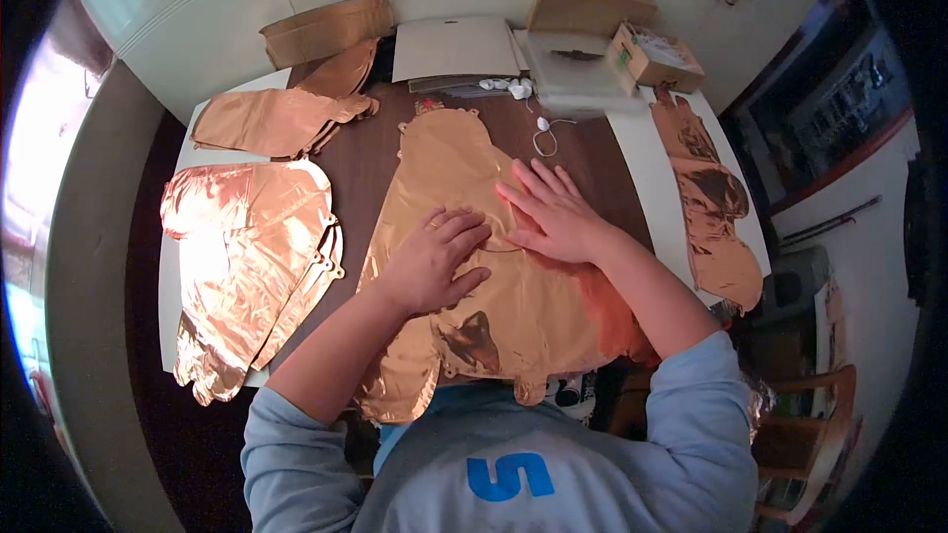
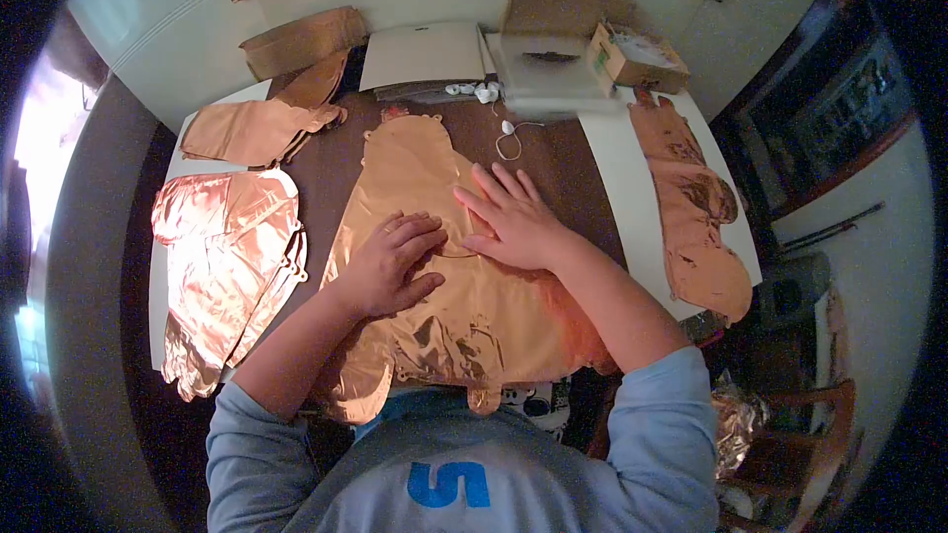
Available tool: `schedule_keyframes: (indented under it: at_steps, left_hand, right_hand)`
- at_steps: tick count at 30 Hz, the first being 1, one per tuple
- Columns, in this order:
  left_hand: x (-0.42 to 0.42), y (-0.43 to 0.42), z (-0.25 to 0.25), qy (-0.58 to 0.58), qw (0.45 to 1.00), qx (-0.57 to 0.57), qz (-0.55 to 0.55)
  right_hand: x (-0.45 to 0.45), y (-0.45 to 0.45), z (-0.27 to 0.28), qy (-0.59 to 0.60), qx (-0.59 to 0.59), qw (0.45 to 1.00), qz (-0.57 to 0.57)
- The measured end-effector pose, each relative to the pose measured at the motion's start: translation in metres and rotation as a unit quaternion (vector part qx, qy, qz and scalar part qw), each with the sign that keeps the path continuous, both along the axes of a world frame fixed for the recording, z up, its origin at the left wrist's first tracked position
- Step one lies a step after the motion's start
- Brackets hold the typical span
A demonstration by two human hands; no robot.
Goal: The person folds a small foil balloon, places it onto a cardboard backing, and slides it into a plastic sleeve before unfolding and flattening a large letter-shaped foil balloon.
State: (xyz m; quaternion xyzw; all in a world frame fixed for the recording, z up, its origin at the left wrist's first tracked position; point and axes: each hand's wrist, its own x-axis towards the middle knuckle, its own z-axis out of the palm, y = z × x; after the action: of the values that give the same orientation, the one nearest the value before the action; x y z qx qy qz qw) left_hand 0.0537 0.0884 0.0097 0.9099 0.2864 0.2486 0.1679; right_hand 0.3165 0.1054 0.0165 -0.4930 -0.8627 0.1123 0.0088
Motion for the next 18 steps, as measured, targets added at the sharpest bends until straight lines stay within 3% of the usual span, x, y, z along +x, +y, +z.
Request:
schedule_keyframes:
  at_steps: [11, 18]
  left_hand:
    - [0.025, 0.017, 0.010, 0.002, 0.993, 0.094, -0.065]
    - [0.034, 0.046, -0.001, 0.004, 0.996, 0.060, -0.068]
  right_hand:
    - [0.003, 0.003, 0.003, -0.012, -0.026, 1.000, 0.011]
    - [0.005, 0.008, -0.004, -0.009, -0.015, 1.000, 0.000]
